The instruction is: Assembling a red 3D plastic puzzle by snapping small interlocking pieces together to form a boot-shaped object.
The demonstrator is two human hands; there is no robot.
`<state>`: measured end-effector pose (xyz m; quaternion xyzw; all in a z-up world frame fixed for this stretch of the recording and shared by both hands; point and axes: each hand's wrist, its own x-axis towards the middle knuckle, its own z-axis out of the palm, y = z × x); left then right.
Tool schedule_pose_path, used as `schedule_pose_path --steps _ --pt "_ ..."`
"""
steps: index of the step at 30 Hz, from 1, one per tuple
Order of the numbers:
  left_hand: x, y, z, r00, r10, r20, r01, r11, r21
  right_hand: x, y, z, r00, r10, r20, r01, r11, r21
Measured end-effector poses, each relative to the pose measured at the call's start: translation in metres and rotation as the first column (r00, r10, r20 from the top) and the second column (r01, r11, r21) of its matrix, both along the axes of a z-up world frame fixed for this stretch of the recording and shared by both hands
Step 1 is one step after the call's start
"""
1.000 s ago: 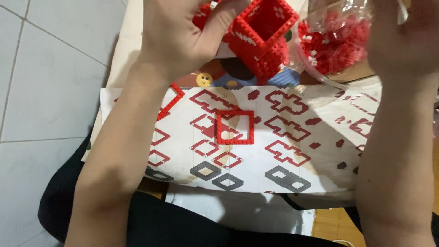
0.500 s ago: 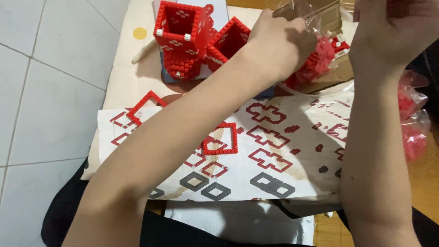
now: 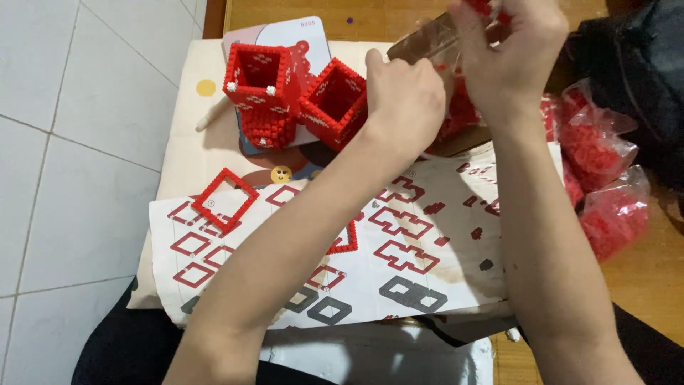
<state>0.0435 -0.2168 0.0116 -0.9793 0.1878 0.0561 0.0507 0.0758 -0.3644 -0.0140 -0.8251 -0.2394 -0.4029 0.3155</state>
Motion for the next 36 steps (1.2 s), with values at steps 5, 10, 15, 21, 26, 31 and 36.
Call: schedule_pose_path --steps 5,10,15,21,26,31,36 --pt "-0.002 -0.002 0.000 0.999 0.037 0.019 -0.036 0.999 -0.037 -0.012 0.016 0.024 0.998 0.035 0.060 -0.030 0.995 -0.095" --pt "-0.003 -0.001 0.003 0.998 0.055 -0.025 -0.056 0.998 -0.037 -0.015 0.022 0.028 0.997 0.077 -0.029 -0.078 0.996 -0.039" --pt "0.004 -0.004 -0.016 0.997 0.024 0.067 -0.019 0.997 -0.079 -0.016 0.024 0.025 0.998 0.027 -0.055 -0.029 0.999 -0.044" --pt "0.004 0.000 -0.007 1.000 -0.023 0.019 0.024 0.999 -0.037 -0.016 0.023 0.025 1.000 -0.029 -0.013 0.027 0.991 -0.131" --pt "0.006 0.002 -0.008 0.999 -0.035 0.010 0.036 0.993 -0.113 -0.018 0.024 0.025 0.998 -0.045 -0.046 0.039 0.993 -0.115" --pt "0.001 0.022 -0.001 0.984 -0.123 0.127 0.150 0.963 -0.224 -0.022 0.025 0.027 0.998 -0.065 0.002 0.065 0.989 -0.136" --pt "-0.027 0.081 0.021 0.725 -0.301 0.620 0.641 0.624 -0.446 -0.032 0.037 0.040 0.976 0.118 0.182 -0.081 0.976 -0.200"
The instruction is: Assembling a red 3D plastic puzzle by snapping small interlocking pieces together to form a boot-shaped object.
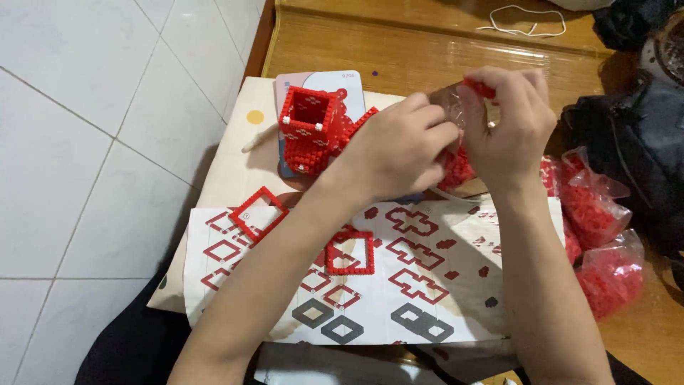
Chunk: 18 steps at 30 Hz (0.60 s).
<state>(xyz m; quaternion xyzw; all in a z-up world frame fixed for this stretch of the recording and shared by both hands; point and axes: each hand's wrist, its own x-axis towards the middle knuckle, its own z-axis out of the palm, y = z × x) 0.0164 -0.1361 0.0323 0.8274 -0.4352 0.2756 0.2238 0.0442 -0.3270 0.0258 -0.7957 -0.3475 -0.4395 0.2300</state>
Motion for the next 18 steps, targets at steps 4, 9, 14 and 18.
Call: schedule_pose_path --steps 4,9,14,18 --pt "-0.072 0.046 -0.011 0.967 -0.199 -0.159 0.119 0.904 -0.411 -0.010 0.013 0.006 0.989 0.147 0.014 -0.146 0.987 -0.066" --pt "-0.124 0.091 -0.077 0.903 -0.054 -0.427 -0.250 0.740 -0.624 -0.023 0.028 0.003 0.915 0.293 -0.279 -0.308 0.951 -0.013" --pt "-0.087 0.110 -0.103 0.922 0.023 -0.385 -0.227 0.840 -0.493 -0.028 0.051 -0.006 0.908 0.279 -0.314 -0.342 0.925 -0.166" --pt "-0.078 0.108 -0.095 0.943 -0.030 -0.332 -0.124 0.894 -0.432 -0.036 0.045 -0.010 0.894 0.258 -0.366 -0.344 0.919 -0.193"
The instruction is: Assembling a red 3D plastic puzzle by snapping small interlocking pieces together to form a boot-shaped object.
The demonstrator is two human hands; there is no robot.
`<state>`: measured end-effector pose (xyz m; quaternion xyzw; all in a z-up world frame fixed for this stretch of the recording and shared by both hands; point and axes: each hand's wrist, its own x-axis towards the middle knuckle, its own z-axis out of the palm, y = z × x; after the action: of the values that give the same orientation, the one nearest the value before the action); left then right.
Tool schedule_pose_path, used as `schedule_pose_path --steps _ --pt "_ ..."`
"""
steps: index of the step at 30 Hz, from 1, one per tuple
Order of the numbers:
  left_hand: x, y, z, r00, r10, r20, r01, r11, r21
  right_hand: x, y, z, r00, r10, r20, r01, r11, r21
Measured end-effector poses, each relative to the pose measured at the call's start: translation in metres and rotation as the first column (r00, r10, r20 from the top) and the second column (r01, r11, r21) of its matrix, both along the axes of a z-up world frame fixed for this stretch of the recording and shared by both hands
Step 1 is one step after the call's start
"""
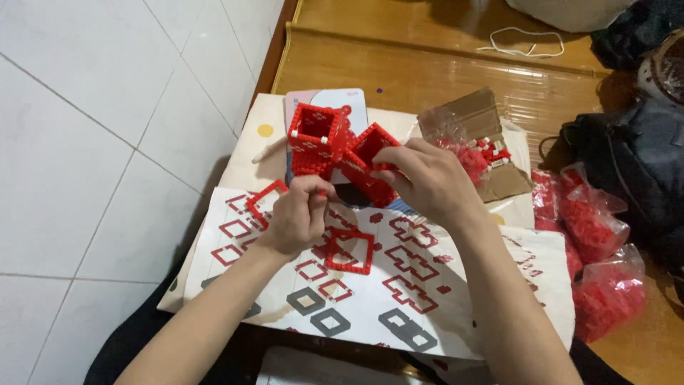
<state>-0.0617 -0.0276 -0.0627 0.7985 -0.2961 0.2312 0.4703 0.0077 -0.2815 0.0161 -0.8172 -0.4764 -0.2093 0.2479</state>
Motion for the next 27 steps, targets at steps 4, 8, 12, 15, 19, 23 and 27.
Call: schedule_pose_path --steps 4,8,12,15,19,23,27 --pt "0.011 -0.014 0.030 0.980 0.031 0.196 -0.036 0.999 0.023 -0.004 -0.001 0.015 0.993 0.058 0.105 -0.073 0.987 0.146" --pt "0.027 -0.036 0.091 0.917 0.144 0.372 -0.141 0.989 -0.035 -0.009 0.005 0.012 0.994 -0.020 0.109 -0.022 0.930 0.368" --pt "0.047 -0.049 0.089 0.933 0.176 0.313 -0.112 0.971 -0.213 -0.008 0.005 0.009 0.996 -0.088 0.003 0.079 0.905 0.418" --pt "0.042 -0.050 0.077 0.959 0.154 0.237 -0.099 0.969 -0.226 -0.011 0.011 0.007 0.999 -0.054 0.000 0.049 0.906 0.421" --pt "0.038 -0.049 0.072 0.974 0.071 0.214 -0.016 0.968 -0.250 -0.008 0.013 0.004 0.999 -0.038 0.011 0.030 0.906 0.422" --pt "0.038 -0.045 0.067 0.994 -0.107 0.028 0.109 0.901 -0.419 -0.008 0.017 0.007 1.000 -0.008 0.023 -0.004 0.892 0.453" --pt "0.039 -0.042 0.066 0.980 -0.197 -0.014 0.164 0.853 -0.495 -0.011 0.019 0.005 1.000 0.009 0.016 -0.016 0.883 0.470"
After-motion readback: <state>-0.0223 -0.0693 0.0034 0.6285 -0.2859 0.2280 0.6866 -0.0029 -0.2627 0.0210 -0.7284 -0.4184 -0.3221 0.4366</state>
